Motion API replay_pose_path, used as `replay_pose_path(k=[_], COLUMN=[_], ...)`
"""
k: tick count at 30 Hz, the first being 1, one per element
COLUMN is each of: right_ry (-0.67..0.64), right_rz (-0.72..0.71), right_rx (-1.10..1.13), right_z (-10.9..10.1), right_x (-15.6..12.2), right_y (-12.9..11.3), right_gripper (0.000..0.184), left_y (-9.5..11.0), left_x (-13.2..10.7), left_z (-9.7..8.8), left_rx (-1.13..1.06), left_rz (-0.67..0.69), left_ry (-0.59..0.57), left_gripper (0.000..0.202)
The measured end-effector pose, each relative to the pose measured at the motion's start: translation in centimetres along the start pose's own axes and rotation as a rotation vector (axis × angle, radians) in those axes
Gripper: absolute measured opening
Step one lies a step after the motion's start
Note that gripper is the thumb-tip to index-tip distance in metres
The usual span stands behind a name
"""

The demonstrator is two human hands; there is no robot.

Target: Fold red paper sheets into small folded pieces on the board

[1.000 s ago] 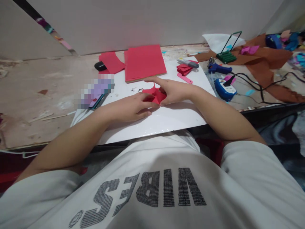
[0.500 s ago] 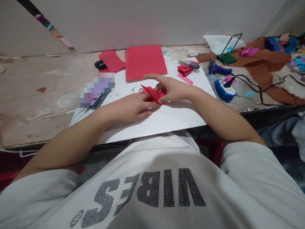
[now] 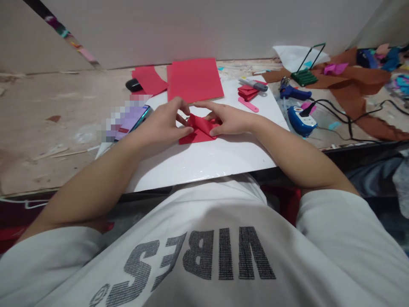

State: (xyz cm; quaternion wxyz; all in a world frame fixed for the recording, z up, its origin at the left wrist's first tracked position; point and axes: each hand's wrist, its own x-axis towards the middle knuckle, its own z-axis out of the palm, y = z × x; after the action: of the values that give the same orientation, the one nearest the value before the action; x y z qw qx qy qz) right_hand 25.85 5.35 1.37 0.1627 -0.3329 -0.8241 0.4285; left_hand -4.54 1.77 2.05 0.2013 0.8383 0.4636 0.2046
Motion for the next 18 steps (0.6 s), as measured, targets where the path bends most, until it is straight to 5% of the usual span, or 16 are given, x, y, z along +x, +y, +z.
replay_pose_path(k=[3, 8, 13, 18], right_ry=[0.007, 0.077, 0.093, 0.092], right_rz=[0.010, 0.002, -0.002, 0.011], right_rx=[-0.014, -0.123, -0.184, -0.202], right_z=[-0.1, 0.0, 0.1, 0.3], right_x=[0.1, 0.2, 0.5, 0.5], right_y=[-0.1, 0.1, 0.7, 0.5], right_gripper=[0.114, 0.110, 0.109, 0.066], left_y=[-1.3, -1.1, -0.4, -1.1], left_x=[0.8, 1.4, 1.5, 1.9], left_z=[0.2, 0.5, 0.2, 0.0], left_rx=[-0.077, -0.128, -0.141, -0.079], left_rz=[-0.046, -0.145, -0.201, -0.165], left_ry=[-0.013, -0.024, -0.086, -0.085], left_gripper=[0.062, 0.018, 0.033, 0.024])
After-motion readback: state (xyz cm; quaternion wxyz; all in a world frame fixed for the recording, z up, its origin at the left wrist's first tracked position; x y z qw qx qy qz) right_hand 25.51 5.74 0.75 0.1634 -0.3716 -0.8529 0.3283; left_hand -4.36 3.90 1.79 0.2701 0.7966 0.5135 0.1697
